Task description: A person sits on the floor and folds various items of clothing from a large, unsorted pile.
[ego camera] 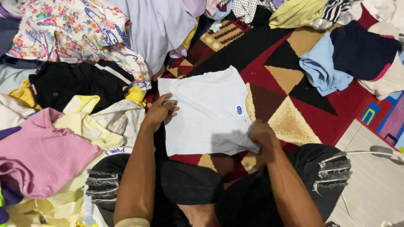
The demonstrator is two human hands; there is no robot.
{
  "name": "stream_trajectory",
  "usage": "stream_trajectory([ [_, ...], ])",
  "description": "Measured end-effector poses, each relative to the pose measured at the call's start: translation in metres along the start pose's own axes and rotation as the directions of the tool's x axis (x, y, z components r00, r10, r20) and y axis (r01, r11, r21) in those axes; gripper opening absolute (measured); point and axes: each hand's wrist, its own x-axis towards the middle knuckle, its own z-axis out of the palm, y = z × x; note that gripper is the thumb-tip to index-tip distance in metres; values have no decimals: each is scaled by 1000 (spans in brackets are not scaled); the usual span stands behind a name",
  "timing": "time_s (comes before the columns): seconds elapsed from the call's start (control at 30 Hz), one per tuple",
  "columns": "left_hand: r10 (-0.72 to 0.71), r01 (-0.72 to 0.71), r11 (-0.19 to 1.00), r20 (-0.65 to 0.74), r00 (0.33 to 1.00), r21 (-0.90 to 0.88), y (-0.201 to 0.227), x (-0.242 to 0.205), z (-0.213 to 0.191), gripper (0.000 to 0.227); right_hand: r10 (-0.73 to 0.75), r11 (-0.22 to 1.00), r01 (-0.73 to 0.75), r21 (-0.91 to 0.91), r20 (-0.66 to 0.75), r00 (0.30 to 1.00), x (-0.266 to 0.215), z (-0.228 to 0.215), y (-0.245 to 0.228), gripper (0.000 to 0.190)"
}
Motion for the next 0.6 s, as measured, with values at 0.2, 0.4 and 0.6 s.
stream_trajectory([
  [0.2, 47, -173, 940, -390, 920, -295, -28, -1, -18, 60, 6, 730, -673, 123, 983, 186, 197, -327, 6, 91],
  [0.4, 115, -95, 574, 35, 993, 814, -74, -38, -1, 29, 30, 616, -747, 250, 940, 340, 181, -280, 23, 62],
  [0.6, -28, -226, 136, 232, 972, 964, -127, -73, 10, 45, -187, 592, -716, 371, 927, 326, 206, -366, 18, 56],
])
